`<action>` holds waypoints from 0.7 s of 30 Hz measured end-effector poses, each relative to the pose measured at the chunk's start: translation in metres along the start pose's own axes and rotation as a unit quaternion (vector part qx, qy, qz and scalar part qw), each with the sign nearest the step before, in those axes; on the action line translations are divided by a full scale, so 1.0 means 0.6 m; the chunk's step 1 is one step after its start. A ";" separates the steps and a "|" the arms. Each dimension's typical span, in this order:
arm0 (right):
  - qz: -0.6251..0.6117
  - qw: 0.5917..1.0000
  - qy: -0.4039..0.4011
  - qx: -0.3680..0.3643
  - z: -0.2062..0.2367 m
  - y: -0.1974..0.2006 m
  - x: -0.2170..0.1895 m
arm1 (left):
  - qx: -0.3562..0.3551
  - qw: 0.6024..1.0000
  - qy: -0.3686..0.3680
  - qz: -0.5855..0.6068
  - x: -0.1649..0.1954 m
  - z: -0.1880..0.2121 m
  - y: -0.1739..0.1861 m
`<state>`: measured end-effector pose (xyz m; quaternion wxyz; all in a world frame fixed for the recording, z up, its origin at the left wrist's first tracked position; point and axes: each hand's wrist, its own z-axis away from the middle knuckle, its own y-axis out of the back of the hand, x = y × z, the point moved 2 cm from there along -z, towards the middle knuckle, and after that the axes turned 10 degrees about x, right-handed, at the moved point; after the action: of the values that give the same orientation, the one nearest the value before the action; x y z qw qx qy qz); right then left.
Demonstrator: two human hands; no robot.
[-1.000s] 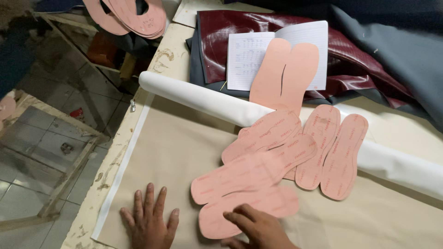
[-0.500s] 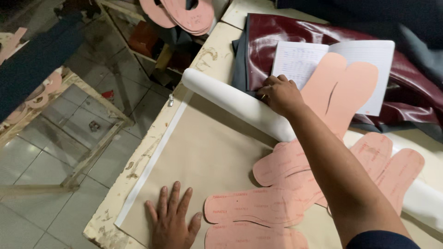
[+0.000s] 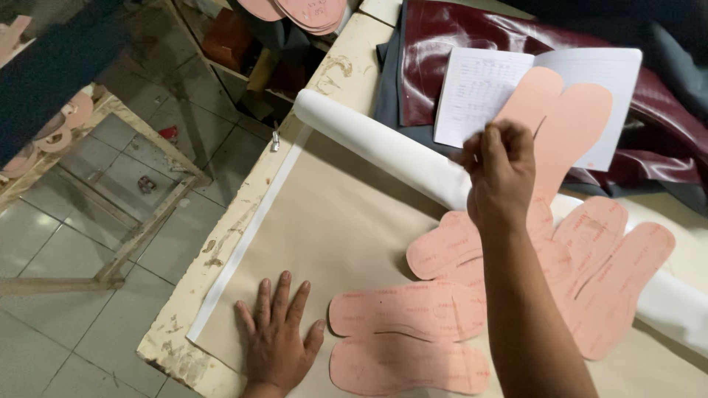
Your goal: The person unrolls a large roll of beige fabric onto a work table, then places pink shoe insole templates on the fabric. Using a yellow pencil, the person traces the outline of the templates onto the fabric to mark cutting lines.
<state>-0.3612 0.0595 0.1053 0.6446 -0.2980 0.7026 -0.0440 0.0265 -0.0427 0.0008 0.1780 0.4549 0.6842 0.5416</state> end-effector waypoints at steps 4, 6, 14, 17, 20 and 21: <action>0.368 0.925 -0.028 0.090 0.181 0.122 -0.016 | -0.038 0.999 0.009 0.006 0.004 -0.004 -0.009; 0.518 0.840 -0.097 0.129 0.258 0.194 -0.025 | -0.055 0.998 0.015 0.005 0.004 -0.005 -0.017; 0.600 0.773 -0.146 0.146 0.460 0.287 -0.049 | -0.076 0.987 -0.007 0.141 0.002 -0.022 -0.018; 0.677 0.705 -0.153 0.145 0.482 0.238 -0.034 | -0.170 0.958 0.015 0.228 0.004 -0.057 0.017; 0.597 0.707 -0.319 0.203 0.503 0.203 -0.020 | -0.316 0.827 0.085 0.456 0.000 -0.080 0.104; 0.594 0.723 -0.290 0.201 0.514 0.188 -0.014 | -0.362 0.749 0.110 0.543 -0.003 -0.083 0.146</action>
<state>-0.1148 0.2554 0.0115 0.7560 0.3183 0.4894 0.2962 0.0283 -0.0730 0.0972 -0.0714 0.5885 0.0890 0.8004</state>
